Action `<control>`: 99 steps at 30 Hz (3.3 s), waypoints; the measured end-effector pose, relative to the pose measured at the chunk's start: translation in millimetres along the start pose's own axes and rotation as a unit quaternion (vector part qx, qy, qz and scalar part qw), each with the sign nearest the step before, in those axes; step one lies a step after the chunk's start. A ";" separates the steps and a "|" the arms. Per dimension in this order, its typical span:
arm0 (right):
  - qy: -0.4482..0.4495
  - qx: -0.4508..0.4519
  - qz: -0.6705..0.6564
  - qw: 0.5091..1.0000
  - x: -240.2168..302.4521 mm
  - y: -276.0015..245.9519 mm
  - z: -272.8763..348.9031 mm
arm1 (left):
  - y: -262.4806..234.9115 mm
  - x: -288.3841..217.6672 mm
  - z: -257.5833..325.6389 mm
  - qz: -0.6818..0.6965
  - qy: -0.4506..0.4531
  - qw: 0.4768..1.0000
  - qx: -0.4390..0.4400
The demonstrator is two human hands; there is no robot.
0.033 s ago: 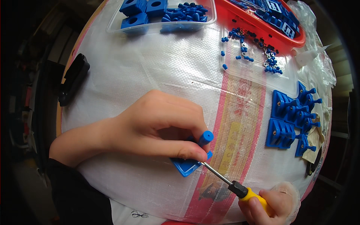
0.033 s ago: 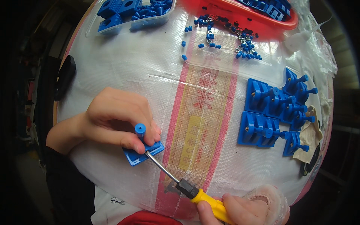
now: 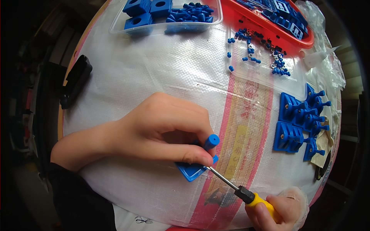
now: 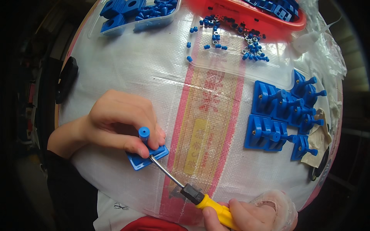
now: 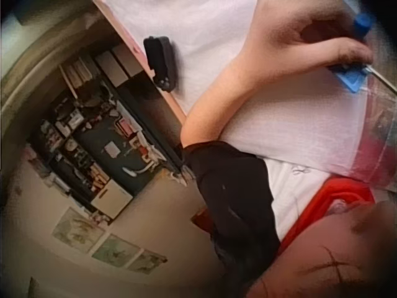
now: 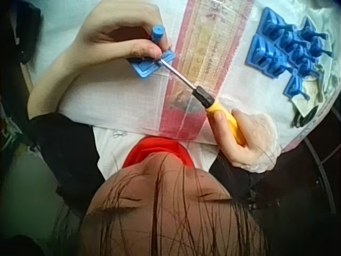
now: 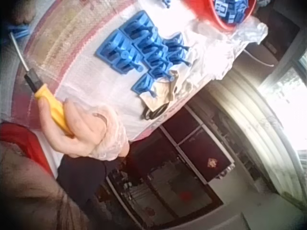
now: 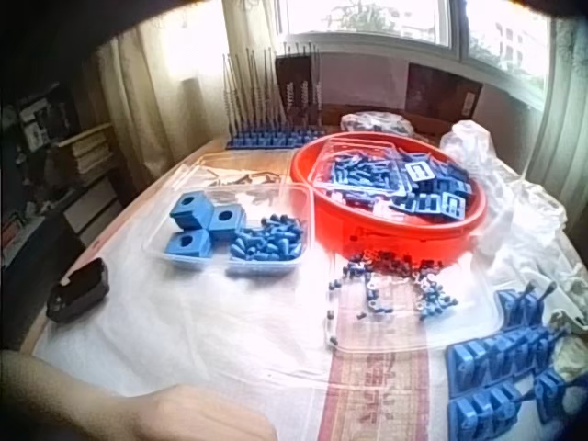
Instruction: Manually assemble blue plastic components using a screwdriver and small pins.
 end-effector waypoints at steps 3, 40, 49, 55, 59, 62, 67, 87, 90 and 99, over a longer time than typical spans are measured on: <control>-0.001 0.028 -0.006 1.000 -1.0 -2.0 0.8 | -0.2 0.0 0.3 0.000 -0.003 1.000 0.000; -0.002 -0.038 -0.015 0.999 -2.8 6.5 9.8 | 5.1 6.8 -1.9 0.142 -0.001 0.987 -0.078; 0.003 -0.046 -0.016 0.999 -1.5 8.2 9.9 | 2.3 5.7 0.9 0.130 -0.031 0.990 -0.053; -0.009 -0.052 0.012 0.999 -2.2 8.7 8.1 | 4.1 9.4 2.9 0.202 -0.039 0.977 -0.065; 0.001 -0.054 -0.007 0.999 -2.7 7.4 7.8 | 4.8 8.6 2.7 0.214 -0.035 0.973 -0.072; 0.027 -0.069 -0.039 0.996 -1.1 7.8 6.1 | 7.8 17.9 4.3 0.144 0.013 0.987 -0.067; 0.032 -0.072 -0.044 0.996 -1.7 8.1 5.1 | 6.1 14.3 3.4 0.142 -0.021 0.988 -0.057; -0.078 -0.074 -0.011 0.994 -13.2 4.7 9.9 | 3.8 7.2 0.3 0.143 -0.062 0.986 -0.064; -0.110 -0.082 0.021 0.990 -15.4 6.4 10.3 | 5.4 9.9 1.8 0.151 -0.042 0.985 -0.072; -0.065 -0.075 0.021 0.995 -14.1 9.3 8.0 | 5.7 11.6 -0.7 0.053 0.005 0.996 -0.076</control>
Point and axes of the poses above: each hand's wrist, its own z-axis away from the middle knuckle, its own y-axis out of the palm, x = y × z, the point moved 1 cm from there along -z, towards the middle knuckle, and after that the axes turned 7 degrees about x, right-handed, at the moved point
